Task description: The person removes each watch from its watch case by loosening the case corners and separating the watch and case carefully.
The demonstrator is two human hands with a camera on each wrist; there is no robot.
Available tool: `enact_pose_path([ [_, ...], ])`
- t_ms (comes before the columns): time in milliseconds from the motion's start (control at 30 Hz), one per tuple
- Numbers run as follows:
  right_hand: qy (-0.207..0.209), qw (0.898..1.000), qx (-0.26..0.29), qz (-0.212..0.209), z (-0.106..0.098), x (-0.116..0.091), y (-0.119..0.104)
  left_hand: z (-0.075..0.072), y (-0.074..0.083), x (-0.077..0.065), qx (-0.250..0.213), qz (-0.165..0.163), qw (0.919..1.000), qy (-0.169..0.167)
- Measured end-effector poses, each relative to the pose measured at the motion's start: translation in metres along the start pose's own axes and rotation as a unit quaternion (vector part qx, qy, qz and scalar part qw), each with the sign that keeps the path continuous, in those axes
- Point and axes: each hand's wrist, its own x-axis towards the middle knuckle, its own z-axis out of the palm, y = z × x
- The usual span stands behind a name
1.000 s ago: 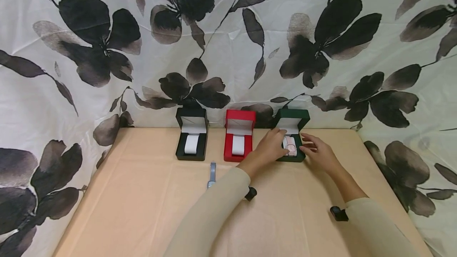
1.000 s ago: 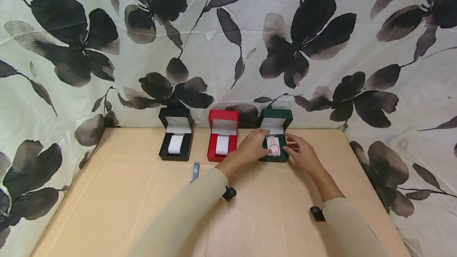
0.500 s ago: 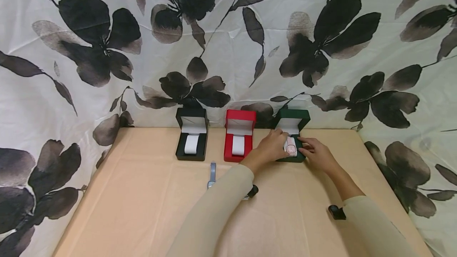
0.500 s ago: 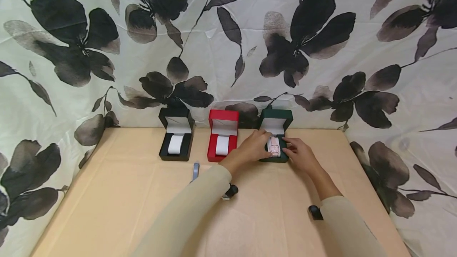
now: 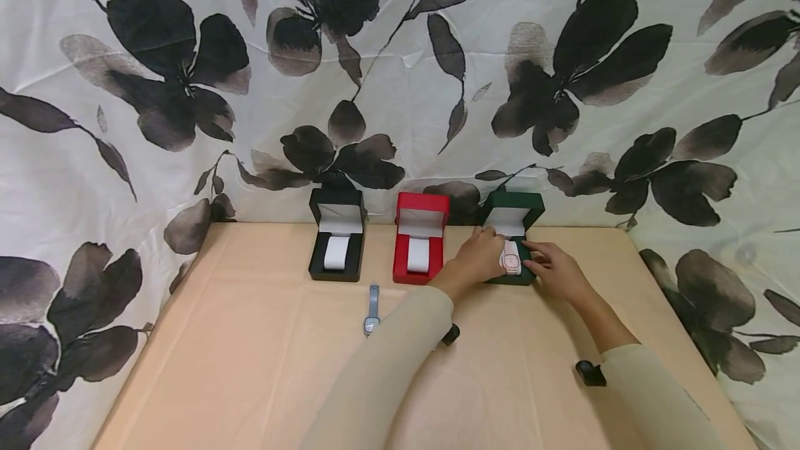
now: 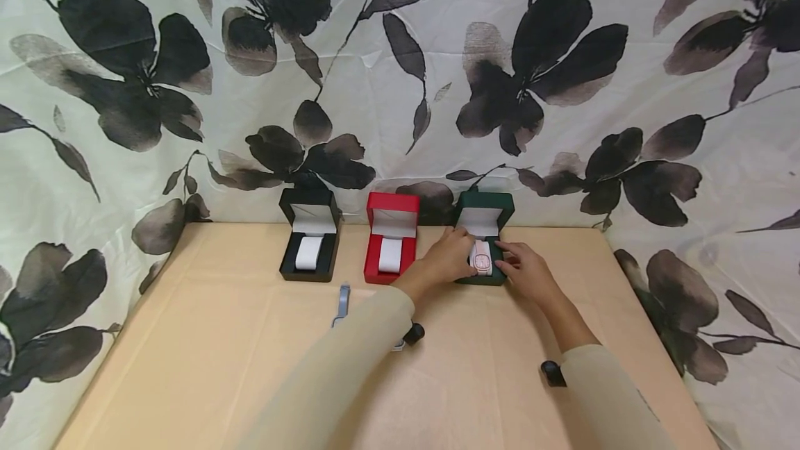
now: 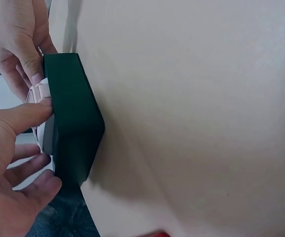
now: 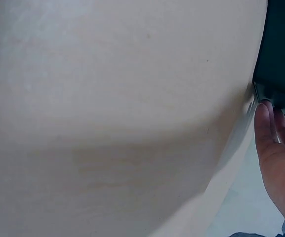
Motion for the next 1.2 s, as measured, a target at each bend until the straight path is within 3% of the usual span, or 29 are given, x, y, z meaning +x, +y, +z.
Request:
enact_pose_path([
  [233,0.007,1.000,-0.003,-0.005,0.001,0.002,0.003,0.004,0.005,0.005,-0.006,-0.033,0.9994,0.002],
  [500,0.010,1.000,-0.006,-0.002,0.002,0.002,0.003,0.008,0.005,0.009,0.009,-0.047,0.9988,-0.003],
  [867,0.012,1.000,-0.001,0.000,0.001,0.002,0.001,0.004,0.007,0.010,-0.007,-0.078,0.9967,-0.022],
  [1200,0.022,1.000,0.001,-0.014,0.002,0.003,0.001,0.004,0.011,0.014,-0.013,-0.095,0.9952,-0.017],
])
